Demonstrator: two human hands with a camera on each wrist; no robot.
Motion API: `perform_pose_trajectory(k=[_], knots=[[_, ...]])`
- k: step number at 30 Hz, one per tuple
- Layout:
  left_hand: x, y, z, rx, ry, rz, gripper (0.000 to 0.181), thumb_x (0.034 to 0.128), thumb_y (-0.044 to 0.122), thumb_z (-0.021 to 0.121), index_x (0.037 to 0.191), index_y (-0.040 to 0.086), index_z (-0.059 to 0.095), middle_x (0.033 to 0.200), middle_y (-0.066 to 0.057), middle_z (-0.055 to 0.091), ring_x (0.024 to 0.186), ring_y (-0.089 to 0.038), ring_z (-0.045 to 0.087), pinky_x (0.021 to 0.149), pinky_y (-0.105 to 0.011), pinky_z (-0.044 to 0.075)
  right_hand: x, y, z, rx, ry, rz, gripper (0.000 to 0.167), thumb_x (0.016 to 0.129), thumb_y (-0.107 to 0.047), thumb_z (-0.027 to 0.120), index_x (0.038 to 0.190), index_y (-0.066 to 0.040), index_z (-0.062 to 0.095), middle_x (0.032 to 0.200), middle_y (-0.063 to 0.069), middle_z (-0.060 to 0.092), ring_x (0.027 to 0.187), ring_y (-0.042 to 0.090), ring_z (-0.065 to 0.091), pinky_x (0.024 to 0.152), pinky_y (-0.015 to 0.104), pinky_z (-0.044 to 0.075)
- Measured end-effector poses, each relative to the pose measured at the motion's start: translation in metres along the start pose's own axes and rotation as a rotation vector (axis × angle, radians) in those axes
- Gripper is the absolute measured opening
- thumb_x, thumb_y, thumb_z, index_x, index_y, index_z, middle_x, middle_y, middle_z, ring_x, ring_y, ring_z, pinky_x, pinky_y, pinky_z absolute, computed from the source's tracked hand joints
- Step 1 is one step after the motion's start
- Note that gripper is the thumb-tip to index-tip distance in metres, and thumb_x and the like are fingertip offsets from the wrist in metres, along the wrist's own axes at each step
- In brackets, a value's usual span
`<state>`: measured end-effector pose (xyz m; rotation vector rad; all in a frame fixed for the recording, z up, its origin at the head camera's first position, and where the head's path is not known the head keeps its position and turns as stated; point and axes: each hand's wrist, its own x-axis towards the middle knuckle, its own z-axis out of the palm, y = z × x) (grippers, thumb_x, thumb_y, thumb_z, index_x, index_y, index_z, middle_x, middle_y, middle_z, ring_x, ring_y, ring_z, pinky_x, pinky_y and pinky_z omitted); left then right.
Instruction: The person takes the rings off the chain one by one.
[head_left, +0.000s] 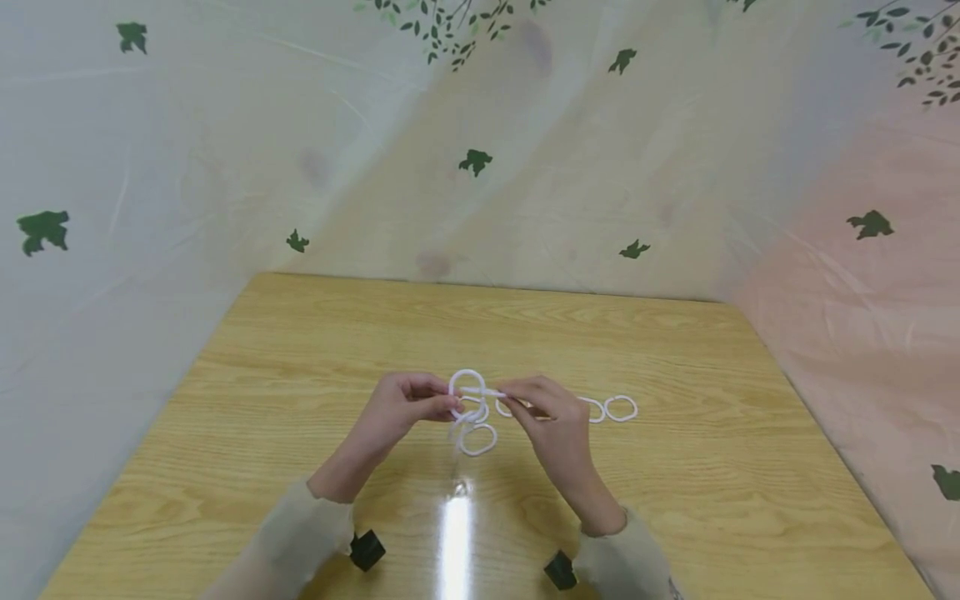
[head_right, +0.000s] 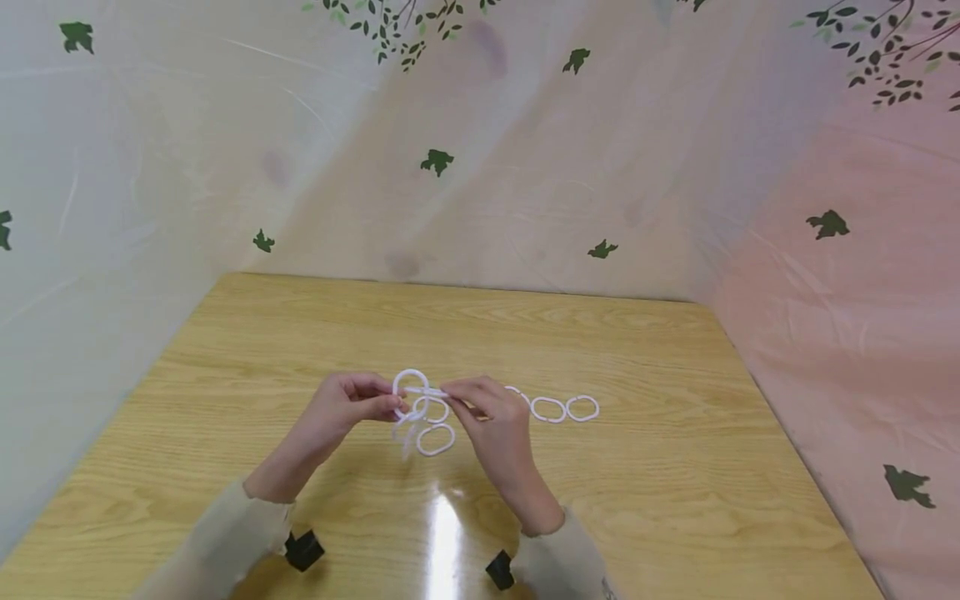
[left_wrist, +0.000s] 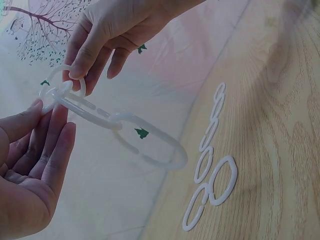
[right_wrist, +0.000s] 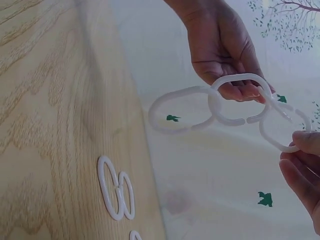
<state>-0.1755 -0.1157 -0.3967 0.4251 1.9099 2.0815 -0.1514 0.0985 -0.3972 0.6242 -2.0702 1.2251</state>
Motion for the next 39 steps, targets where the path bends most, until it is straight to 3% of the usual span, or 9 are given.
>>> perform_pose_trajectory(k=[11, 25, 29, 35, 39], knots=[[-0.001, 0.002, 0.001, 0.008, 0.024, -0.013, 0.029, 0.0871, 0.001, 0.068, 0.104, -0.021, 0.06, 0.078, 0.011, 0.072, 0.074, -0.007, 0.07, 0.078, -0.029, 0.062, -0.004, 0.006, 0.0, -0.022, -0.006, -0.057, 0.018, 0.073, 0.009, 0.078, 0.086, -0.002, 0.076, 0.083, 0.008, 0.075, 0.076, 0.018, 0.071, 0.061, 0.013, 0.057], [-0.002, 0.004, 0.002, 0.006, 0.023, -0.017, 0.03, 0.0876, 0.001, 0.068, 0.105, -0.021, 0.059, 0.081, 0.01, 0.072, 0.076, -0.007, 0.071, 0.08, -0.031, 0.061, -0.006, 0.006, -0.005, -0.033, -0.02, -0.013, 0.017, 0.072, 0.008, 0.079, 0.087, -0.002, 0.076, 0.083, 0.008, 0.075, 0.073, 0.02, 0.071, 0.059, 0.012, 0.056], [-0.002, 0.004, 0.004, 0.0, 0.031, -0.014, 0.033, 0.0872, -0.001, 0.067, 0.107, -0.024, 0.056, 0.08, 0.011, 0.072, 0.075, -0.007, 0.071, 0.08, -0.03, 0.061, -0.008, 0.005, -0.007, 0.026, -0.057, 0.107, 0.012, 0.077, 0.002, 0.077, 0.088, -0.002, 0.076, 0.083, 0.009, 0.075, 0.069, 0.017, 0.071, 0.055, 0.018, 0.058], [-0.002, 0.004, 0.005, 0.021, 0.048, -0.01, 0.026, 0.0857, -0.003, 0.068, 0.102, -0.021, 0.06, 0.079, 0.01, 0.072, 0.075, -0.006, 0.069, 0.079, -0.027, 0.061, -0.006, -0.001, -0.012, 0.102, -0.13, 0.465, 0.013, 0.08, -0.003, 0.076, 0.092, 0.001, 0.075, 0.086, 0.015, 0.075, 0.071, 0.011, 0.071, 0.054, 0.023, 0.059], [-0.002, 0.004, 0.005, 0.035, 0.051, -0.008, 0.024, 0.0853, -0.003, 0.069, 0.101, -0.02, 0.062, 0.081, 0.007, 0.073, 0.075, -0.006, 0.069, 0.078, -0.027, 0.061, -0.005, 0.0, -0.014, 0.125, -0.142, 0.597, 0.015, 0.08, -0.001, 0.076, 0.094, 0.003, 0.074, 0.087, 0.019, 0.074, 0.071, 0.014, 0.072, 0.055, 0.024, 0.06]])
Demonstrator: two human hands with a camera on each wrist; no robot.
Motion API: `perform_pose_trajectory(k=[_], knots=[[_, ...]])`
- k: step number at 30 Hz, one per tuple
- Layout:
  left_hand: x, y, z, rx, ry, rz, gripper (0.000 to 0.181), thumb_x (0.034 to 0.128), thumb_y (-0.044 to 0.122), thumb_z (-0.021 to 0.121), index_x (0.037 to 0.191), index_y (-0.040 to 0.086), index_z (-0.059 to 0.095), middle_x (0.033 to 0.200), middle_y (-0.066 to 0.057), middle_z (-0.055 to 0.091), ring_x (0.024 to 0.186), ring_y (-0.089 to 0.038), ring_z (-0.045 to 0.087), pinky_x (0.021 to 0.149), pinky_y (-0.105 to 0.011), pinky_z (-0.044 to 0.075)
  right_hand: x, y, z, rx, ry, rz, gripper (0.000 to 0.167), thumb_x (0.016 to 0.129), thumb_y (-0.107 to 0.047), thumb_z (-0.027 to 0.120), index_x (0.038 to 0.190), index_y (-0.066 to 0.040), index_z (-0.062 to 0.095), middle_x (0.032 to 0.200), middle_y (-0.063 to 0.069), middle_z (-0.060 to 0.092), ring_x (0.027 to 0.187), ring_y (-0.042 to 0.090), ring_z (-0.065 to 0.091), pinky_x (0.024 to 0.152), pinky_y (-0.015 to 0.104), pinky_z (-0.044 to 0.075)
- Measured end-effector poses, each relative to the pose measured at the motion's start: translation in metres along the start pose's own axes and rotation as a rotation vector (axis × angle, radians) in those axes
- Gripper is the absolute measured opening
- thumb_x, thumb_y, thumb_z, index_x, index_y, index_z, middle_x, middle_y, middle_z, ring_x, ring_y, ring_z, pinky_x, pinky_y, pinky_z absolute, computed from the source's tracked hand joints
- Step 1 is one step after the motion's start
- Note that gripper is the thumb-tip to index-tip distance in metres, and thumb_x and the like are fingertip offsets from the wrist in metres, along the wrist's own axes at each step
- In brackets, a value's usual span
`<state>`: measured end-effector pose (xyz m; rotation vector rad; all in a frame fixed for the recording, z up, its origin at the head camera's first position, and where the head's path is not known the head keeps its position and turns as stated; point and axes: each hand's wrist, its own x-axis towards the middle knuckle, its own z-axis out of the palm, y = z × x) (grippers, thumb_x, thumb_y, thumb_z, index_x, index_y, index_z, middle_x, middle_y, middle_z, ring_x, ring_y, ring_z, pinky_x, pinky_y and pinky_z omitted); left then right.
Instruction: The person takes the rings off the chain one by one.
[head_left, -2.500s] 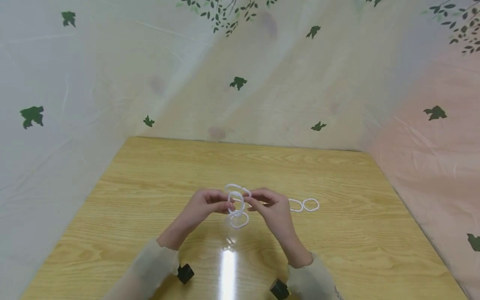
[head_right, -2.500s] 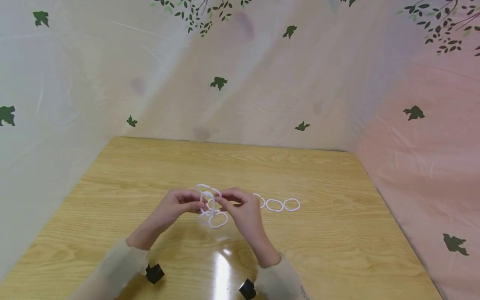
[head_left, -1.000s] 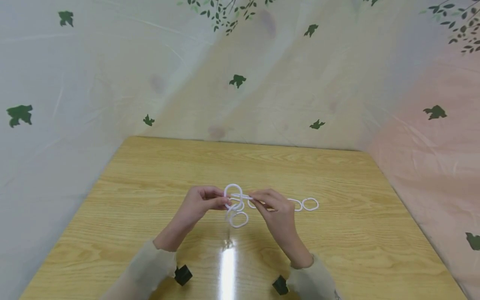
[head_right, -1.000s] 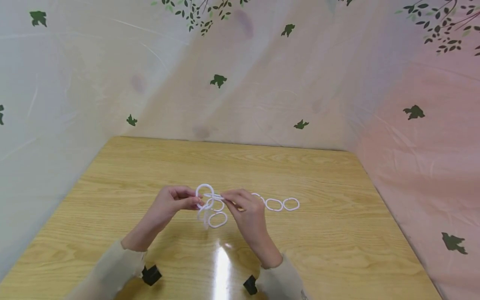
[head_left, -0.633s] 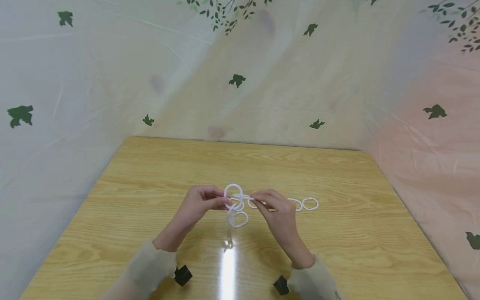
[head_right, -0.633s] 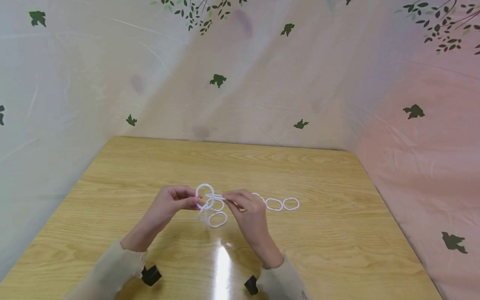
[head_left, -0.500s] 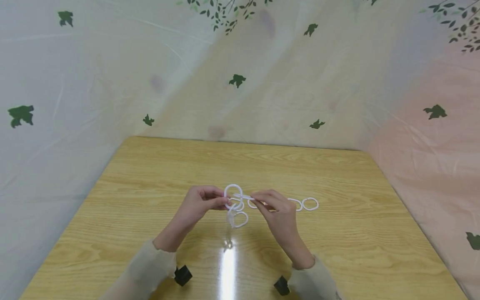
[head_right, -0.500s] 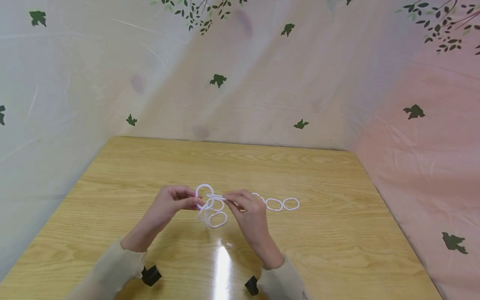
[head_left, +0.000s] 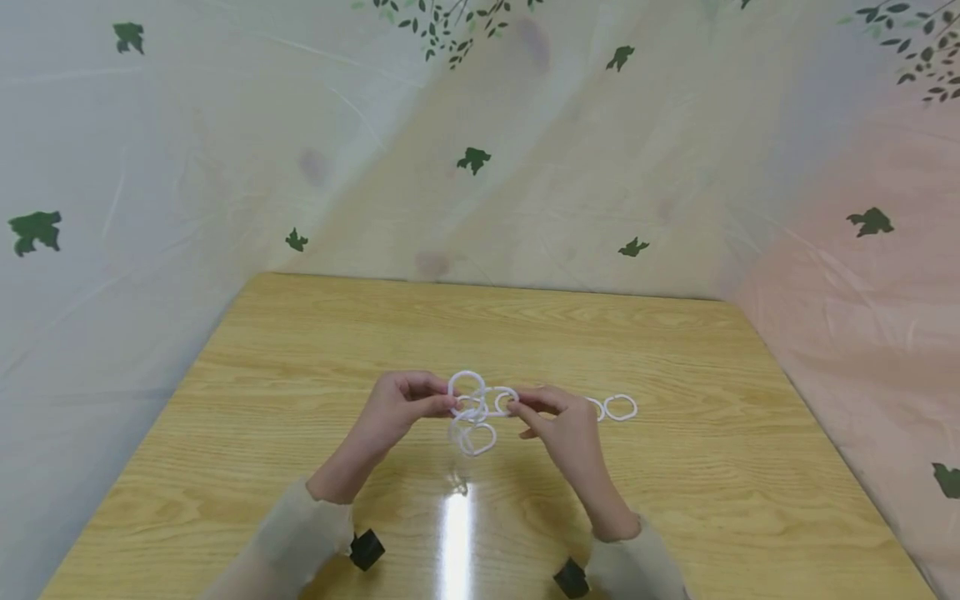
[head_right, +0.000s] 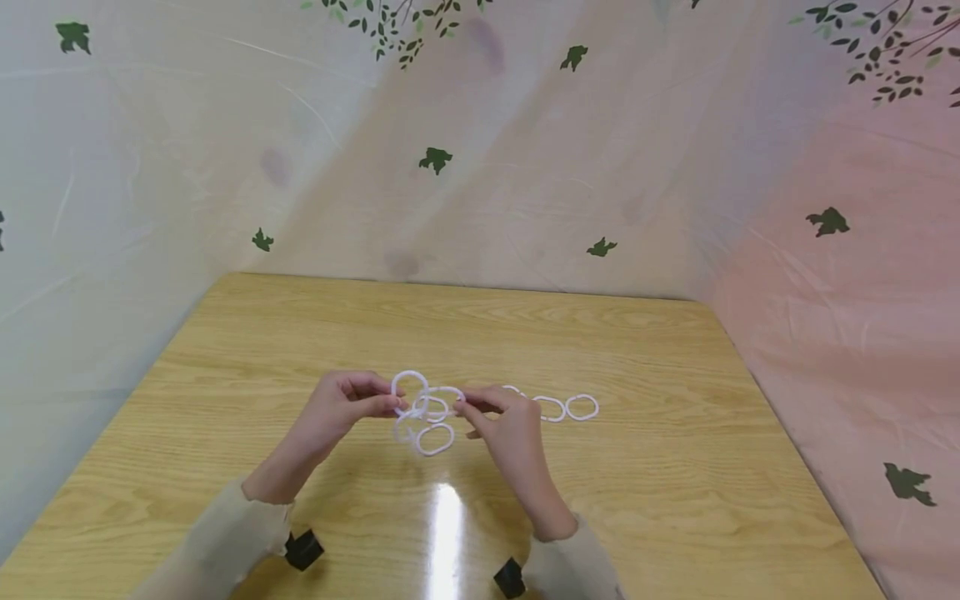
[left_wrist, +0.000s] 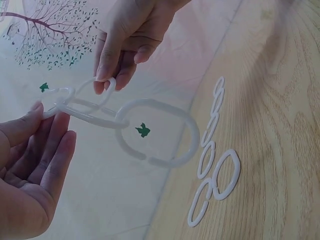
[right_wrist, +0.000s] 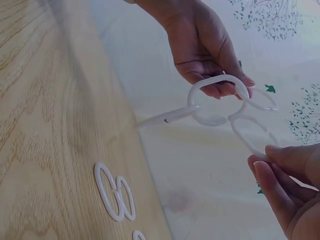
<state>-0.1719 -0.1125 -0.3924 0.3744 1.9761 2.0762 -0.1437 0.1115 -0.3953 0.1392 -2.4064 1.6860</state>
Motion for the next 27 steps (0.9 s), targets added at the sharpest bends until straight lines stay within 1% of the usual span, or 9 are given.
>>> perform_pose_trajectory(k=[2, 6, 8, 10, 13, 16, 20, 23, 27], knots=[[0.0, 0.0, 0.0, 0.003, 0.004, -0.006, 0.024, 0.0855, -0.002, 0.068, 0.101, -0.019, 0.062, 0.083, 0.003, 0.074, 0.075, -0.006, 0.07, 0.078, -0.028, 0.061, 0.001, 0.001, -0.002, -0.005, 0.001, 0.039, 0.016, 0.079, -0.001, 0.076, 0.095, 0.002, 0.074, 0.087, 0.019, 0.074, 0.071, 0.014, 0.072, 0.054, 0.024, 0.06], [0.0, 0.0, -0.001, 0.008, 0.012, -0.022, 0.025, 0.0857, -0.002, 0.069, 0.102, -0.019, 0.062, 0.088, -0.008, 0.074, 0.075, -0.007, 0.07, 0.078, -0.028, 0.061, 0.004, 0.005, -0.005, -0.016, 0.002, 0.105, 0.018, 0.079, 0.001, 0.076, 0.096, 0.003, 0.074, 0.088, 0.02, 0.074, 0.073, 0.024, 0.073, 0.053, 0.025, 0.06], [0.0, -0.001, -0.001, 0.004, 0.012, -0.024, 0.026, 0.0857, -0.002, 0.068, 0.103, -0.02, 0.061, 0.09, -0.014, 0.074, 0.075, -0.007, 0.07, 0.078, -0.029, 0.061, 0.006, 0.007, -0.007, -0.033, -0.002, 0.139, 0.018, 0.079, 0.001, 0.077, 0.097, 0.003, 0.074, 0.088, 0.02, 0.074, 0.074, 0.027, 0.073, 0.053, 0.025, 0.06], [0.0, -0.001, -0.001, -0.002, 0.01, -0.025, 0.028, 0.0857, -0.002, 0.068, 0.104, -0.021, 0.059, 0.091, -0.017, 0.074, 0.074, -0.007, 0.07, 0.078, -0.029, 0.061, 0.007, 0.01, -0.01, -0.065, -0.007, 0.162, 0.019, 0.079, 0.0, 0.077, 0.097, 0.003, 0.074, 0.088, 0.02, 0.074, 0.074, 0.028, 0.073, 0.052, 0.025, 0.059], [0.0, -0.002, -0.001, -0.012, 0.009, -0.024, 0.03, 0.0856, -0.003, 0.068, 0.105, -0.023, 0.058, 0.091, -0.015, 0.074, 0.075, -0.007, 0.071, 0.079, -0.029, 0.061, 0.009, 0.015, -0.014, -0.124, -0.013, 0.183, 0.02, 0.079, 0.0, 0.077, 0.099, 0.004, 0.073, 0.088, 0.02, 0.074, 0.073, 0.028, 0.073, 0.051, 0.024, 0.059], [0.0, -0.002, -0.002, -0.022, 0.01, -0.024, 0.03, 0.0855, -0.003, 0.068, 0.105, -0.023, 0.057, 0.089, -0.011, 0.075, 0.075, -0.007, 0.071, 0.079, -0.03, 0.061, 0.01, 0.022, -0.017, -0.185, -0.021, 0.194, 0.02, 0.08, 0.0, 0.076, 0.099, 0.005, 0.072, 0.087, 0.02, 0.073, 0.071, 0.024, 0.072, 0.051, 0.023, 0.058], [0.0, -0.001, -0.002, -0.032, 0.015, -0.025, 0.029, 0.0851, -0.004, 0.068, 0.104, -0.023, 0.058, 0.087, -0.009, 0.075, 0.074, -0.008, 0.071, 0.078, -0.03, 0.062, 0.012, 0.03, -0.02, -0.227, -0.043, 0.238, 0.02, 0.08, 0.001, 0.075, 0.099, 0.005, 0.072, 0.085, 0.018, 0.073, 0.07, 0.022, 0.071, 0.051, 0.024, 0.059], [0.0, -0.001, -0.002, -0.038, 0.017, -0.024, 0.023, 0.0845, -0.005, 0.069, 0.101, -0.019, 0.062, 0.088, -0.014, 0.074, 0.074, -0.008, 0.071, 0.077, -0.03, 0.062, 0.013, 0.035, -0.02, -0.238, -0.068, 0.275, 0.02, 0.08, 0.002, 0.074, 0.1, 0.007, 0.071, 0.084, 0.019, 0.072, 0.069, 0.025, 0.072, 0.052, 0.026, 0.059], [-0.001, -0.001, -0.002, -0.043, 0.017, -0.02, 0.014, 0.0845, -0.005, 0.068, 0.096, -0.013, 0.066, 0.093, -0.024, 0.072, 0.074, -0.009, 0.071, 0.077, -0.03, 0.062, 0.014, 0.045, -0.019, -0.267, -0.096, 0.282, 0.018, 0.08, 0.003, 0.073, 0.097, 0.01, 0.07, 0.08, 0.019, 0.071, 0.065, 0.025, 0.071, 0.051, 0.028, 0.059]])
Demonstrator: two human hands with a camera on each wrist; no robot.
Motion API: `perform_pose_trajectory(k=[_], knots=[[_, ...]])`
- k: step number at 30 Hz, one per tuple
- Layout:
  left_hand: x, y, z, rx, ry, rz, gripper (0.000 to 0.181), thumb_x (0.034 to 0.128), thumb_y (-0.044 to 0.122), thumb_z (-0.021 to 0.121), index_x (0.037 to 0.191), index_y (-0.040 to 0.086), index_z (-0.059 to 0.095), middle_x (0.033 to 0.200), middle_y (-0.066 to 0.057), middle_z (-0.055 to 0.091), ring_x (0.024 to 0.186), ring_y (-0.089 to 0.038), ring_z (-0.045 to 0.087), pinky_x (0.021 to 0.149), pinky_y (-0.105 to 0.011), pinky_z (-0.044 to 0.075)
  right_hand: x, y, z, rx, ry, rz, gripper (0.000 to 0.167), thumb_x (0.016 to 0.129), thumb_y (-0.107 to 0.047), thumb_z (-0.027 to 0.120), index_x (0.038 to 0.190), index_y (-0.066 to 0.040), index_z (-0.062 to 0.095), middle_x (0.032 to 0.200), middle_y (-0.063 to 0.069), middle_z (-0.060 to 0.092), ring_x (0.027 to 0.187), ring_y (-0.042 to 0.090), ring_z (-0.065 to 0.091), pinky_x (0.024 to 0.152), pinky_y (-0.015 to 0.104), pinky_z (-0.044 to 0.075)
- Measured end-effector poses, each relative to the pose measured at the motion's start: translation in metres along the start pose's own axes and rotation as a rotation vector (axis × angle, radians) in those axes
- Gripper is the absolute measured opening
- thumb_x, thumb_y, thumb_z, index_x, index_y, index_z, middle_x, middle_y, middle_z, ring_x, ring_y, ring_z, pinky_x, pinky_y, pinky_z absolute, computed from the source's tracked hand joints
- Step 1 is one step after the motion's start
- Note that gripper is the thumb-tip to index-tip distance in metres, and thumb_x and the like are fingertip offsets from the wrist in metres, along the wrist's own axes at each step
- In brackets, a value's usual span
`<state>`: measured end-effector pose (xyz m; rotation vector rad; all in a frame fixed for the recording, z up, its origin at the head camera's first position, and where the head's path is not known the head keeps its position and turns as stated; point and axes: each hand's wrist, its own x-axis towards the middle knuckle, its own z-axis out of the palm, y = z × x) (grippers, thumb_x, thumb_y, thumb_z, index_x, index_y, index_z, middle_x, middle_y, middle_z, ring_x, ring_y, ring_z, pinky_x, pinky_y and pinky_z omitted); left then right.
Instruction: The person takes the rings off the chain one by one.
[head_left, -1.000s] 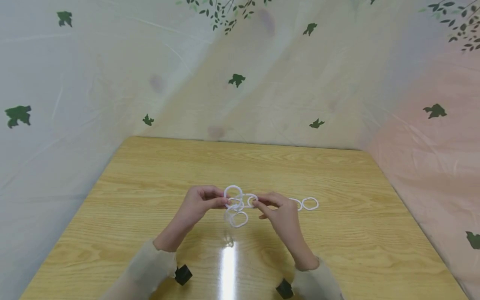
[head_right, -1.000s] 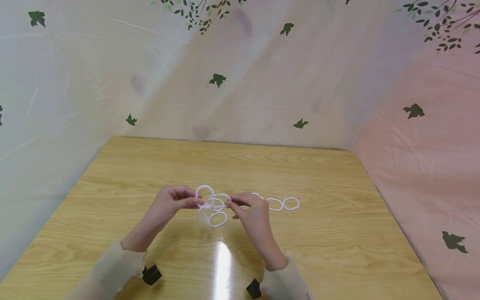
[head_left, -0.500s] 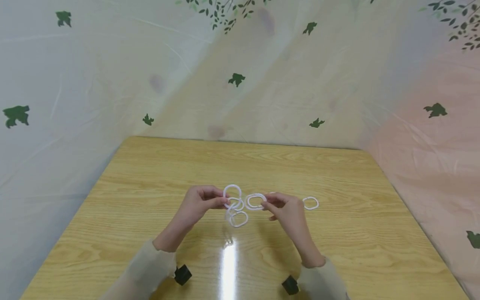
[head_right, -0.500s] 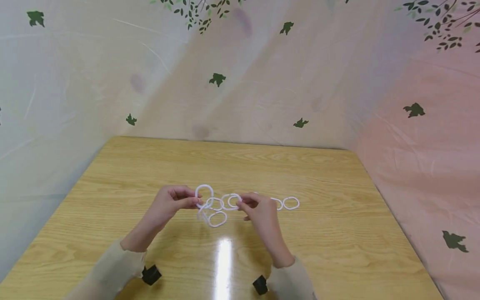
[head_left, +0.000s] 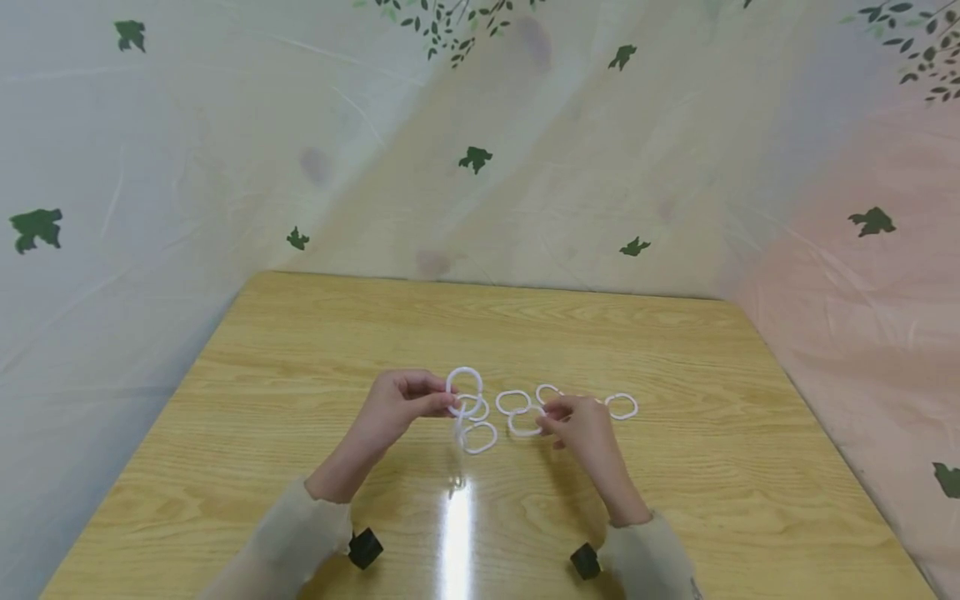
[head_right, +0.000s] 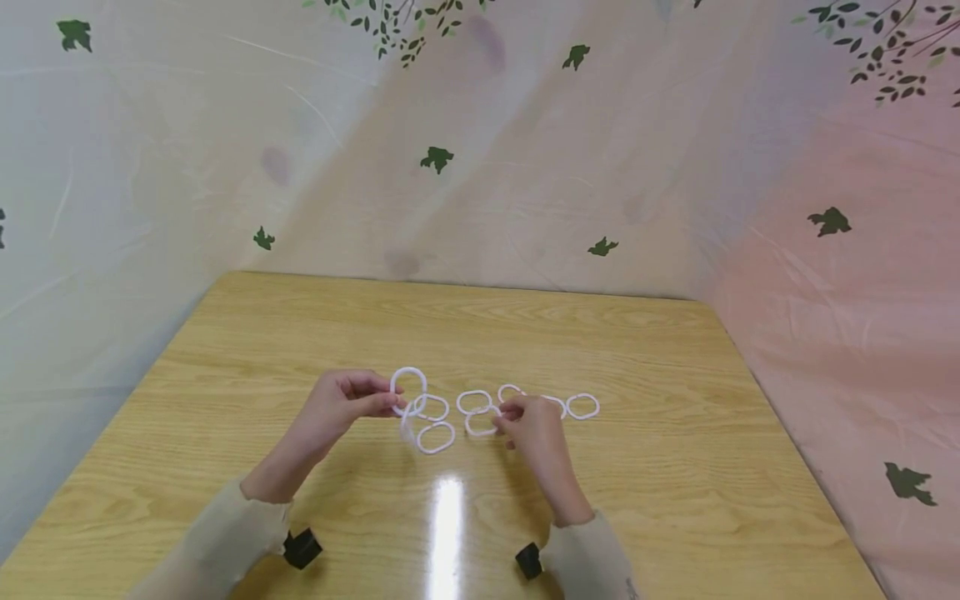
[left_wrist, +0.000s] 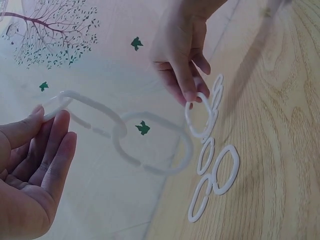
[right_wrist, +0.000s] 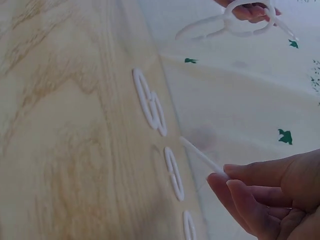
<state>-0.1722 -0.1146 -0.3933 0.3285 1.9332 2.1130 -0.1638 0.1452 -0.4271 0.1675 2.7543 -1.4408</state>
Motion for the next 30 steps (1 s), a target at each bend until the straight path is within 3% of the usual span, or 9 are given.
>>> perform_pose_trajectory(k=[7, 15, 22, 30], knots=[[0.001, 0.001, -0.001, 0.012, 0.005, -0.008, 0.025, 0.0854, -0.005, 0.067, 0.103, -0.022, 0.06, 0.094, -0.025, 0.072, 0.074, -0.008, 0.071, 0.077, -0.03, 0.062, 0.005, 0.012, 0.008, 0.004, -0.003, -0.014, 0.012, 0.079, 0.005, 0.073, 0.09, 0.009, 0.07, 0.072, 0.016, 0.07, 0.059, 0.022, 0.069, 0.048, 0.03, 0.058], [0.001, 0.0, -0.003, 0.032, 0.002, -0.008, 0.026, 0.0859, -0.004, 0.067, 0.103, -0.021, 0.06, 0.088, -0.01, 0.075, 0.075, -0.007, 0.07, 0.079, -0.031, 0.062, 0.005, 0.014, 0.012, -0.055, -0.019, -0.026, 0.011, 0.078, 0.003, 0.075, 0.087, 0.007, 0.069, 0.07, 0.015, 0.071, 0.047, 0.016, 0.063, 0.043, 0.025, 0.054], [0.0, 0.0, -0.004, 0.031, -0.005, -0.01, 0.026, 0.0864, -0.002, 0.068, 0.103, -0.021, 0.06, 0.084, -0.001, 0.074, 0.076, -0.008, 0.071, 0.081, -0.035, 0.061, 0.003, 0.017, 0.013, -0.046, -0.065, -0.111, 0.014, 0.077, 0.0, 0.074, 0.085, 0.007, 0.065, 0.066, 0.01, 0.071, 0.043, 0.007, 0.058, 0.042, 0.022, 0.051], [0.0, 0.0, -0.004, 0.019, -0.005, -0.007, 0.023, 0.0859, -0.003, 0.067, 0.102, -0.019, 0.061, 0.085, -0.001, 0.074, 0.076, -0.008, 0.071, 0.079, -0.031, 0.062, 0.004, 0.014, 0.017, -0.11, -0.062, 0.0, 0.012, 0.078, -0.001, 0.075, 0.086, 0.004, 0.067, 0.069, 0.011, 0.072, 0.048, 0.012, 0.061, 0.044, 0.02, 0.05]])
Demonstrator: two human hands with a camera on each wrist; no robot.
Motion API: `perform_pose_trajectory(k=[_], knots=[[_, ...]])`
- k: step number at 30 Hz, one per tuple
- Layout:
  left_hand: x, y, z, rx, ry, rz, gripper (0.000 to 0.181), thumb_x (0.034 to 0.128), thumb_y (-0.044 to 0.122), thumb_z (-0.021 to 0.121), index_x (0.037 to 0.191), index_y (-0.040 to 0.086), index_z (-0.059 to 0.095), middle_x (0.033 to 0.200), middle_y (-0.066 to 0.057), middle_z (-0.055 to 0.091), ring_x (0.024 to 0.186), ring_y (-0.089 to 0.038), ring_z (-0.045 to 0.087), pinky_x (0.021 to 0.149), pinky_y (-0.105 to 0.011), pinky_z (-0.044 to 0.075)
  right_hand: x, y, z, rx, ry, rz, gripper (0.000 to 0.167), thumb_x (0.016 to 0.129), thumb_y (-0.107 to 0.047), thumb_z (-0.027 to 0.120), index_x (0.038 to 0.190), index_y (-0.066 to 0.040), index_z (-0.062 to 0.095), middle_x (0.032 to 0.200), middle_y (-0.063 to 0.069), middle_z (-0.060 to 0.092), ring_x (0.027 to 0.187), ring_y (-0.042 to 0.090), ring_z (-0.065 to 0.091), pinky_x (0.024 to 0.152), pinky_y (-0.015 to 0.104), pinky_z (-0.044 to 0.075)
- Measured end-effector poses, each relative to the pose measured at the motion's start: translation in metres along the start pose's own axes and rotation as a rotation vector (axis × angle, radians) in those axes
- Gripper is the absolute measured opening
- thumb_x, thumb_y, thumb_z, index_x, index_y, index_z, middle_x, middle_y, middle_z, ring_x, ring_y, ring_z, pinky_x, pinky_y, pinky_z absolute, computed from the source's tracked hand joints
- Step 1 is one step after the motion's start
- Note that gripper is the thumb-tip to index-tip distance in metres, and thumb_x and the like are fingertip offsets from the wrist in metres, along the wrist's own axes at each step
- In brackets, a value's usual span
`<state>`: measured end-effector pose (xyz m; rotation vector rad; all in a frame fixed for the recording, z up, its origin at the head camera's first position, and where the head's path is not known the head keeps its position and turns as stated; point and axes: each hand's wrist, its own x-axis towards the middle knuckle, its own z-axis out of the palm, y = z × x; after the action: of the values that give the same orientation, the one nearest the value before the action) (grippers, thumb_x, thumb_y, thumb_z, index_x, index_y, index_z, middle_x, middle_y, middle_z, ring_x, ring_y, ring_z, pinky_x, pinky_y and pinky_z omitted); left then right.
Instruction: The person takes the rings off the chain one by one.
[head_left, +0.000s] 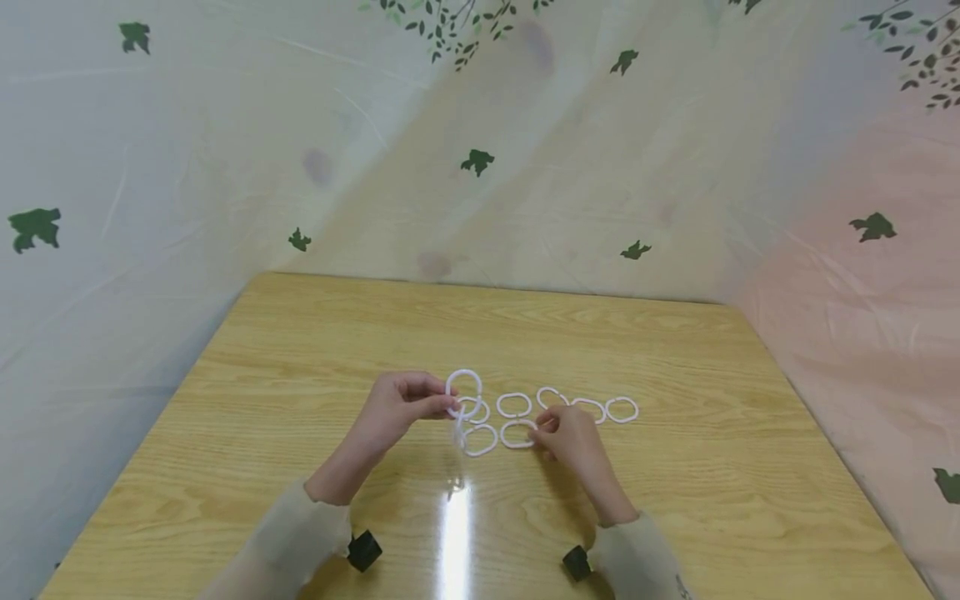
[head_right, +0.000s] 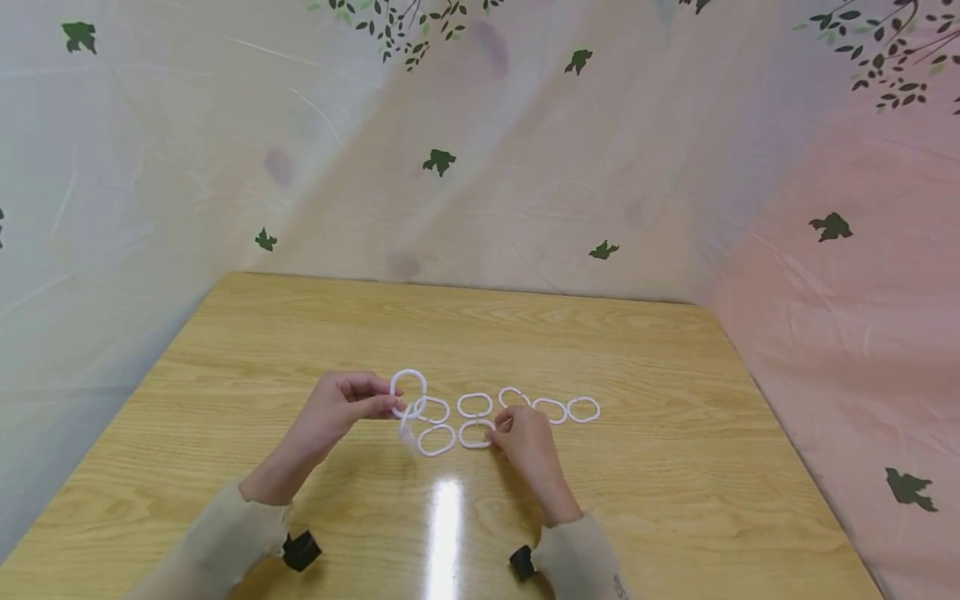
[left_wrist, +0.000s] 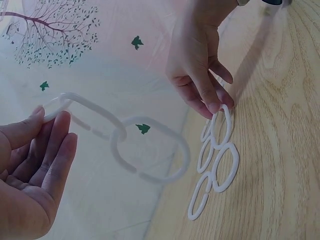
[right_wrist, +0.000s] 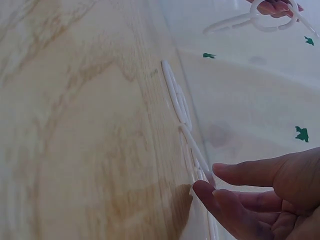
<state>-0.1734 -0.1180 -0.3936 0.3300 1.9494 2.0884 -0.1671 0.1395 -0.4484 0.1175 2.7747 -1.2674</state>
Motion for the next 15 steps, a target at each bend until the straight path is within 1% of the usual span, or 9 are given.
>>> perform_pose_trajectory(k=[8, 12, 15], knots=[[0.0004, -0.0005, 0.0019, 0.001, -0.006, 0.01, 0.023, 0.0852, -0.004, 0.068, 0.101, -0.02, 0.062, 0.084, -0.002, 0.074, 0.075, -0.008, 0.071, 0.078, -0.03, 0.062, 0.0005, 0.0035, -0.0027, -0.033, 0.0, -0.016, 0.01, 0.08, -0.004, 0.074, 0.085, 0.002, 0.067, 0.067, 0.008, 0.071, 0.048, 0.012, 0.061, 0.045, 0.02, 0.05], [0.0002, 0.0002, 0.003, 0.002, -0.003, 0.0, 0.024, 0.0852, -0.004, 0.068, 0.101, -0.02, 0.062, 0.083, 0.001, 0.074, 0.074, -0.007, 0.071, 0.078, -0.029, 0.062, 0.0002, 0.0005, -0.0043, -0.034, 0.0, -0.023, 0.014, 0.081, -0.004, 0.074, 0.09, 0.004, 0.068, 0.07, 0.009, 0.071, 0.049, 0.013, 0.062, 0.045, 0.02, 0.05], [0.0002, 0.0007, 0.0036, 0.001, -0.001, -0.002, 0.023, 0.0853, -0.005, 0.068, 0.102, -0.02, 0.061, 0.082, 0.001, 0.074, 0.074, -0.007, 0.071, 0.078, -0.029, 0.062, -0.0013, -0.0047, -0.0056, -0.033, 0.011, -0.048, 0.014, 0.081, -0.003, 0.074, 0.092, 0.004, 0.069, 0.074, 0.009, 0.071, 0.055, 0.015, 0.065, 0.047, 0.02, 0.052]])
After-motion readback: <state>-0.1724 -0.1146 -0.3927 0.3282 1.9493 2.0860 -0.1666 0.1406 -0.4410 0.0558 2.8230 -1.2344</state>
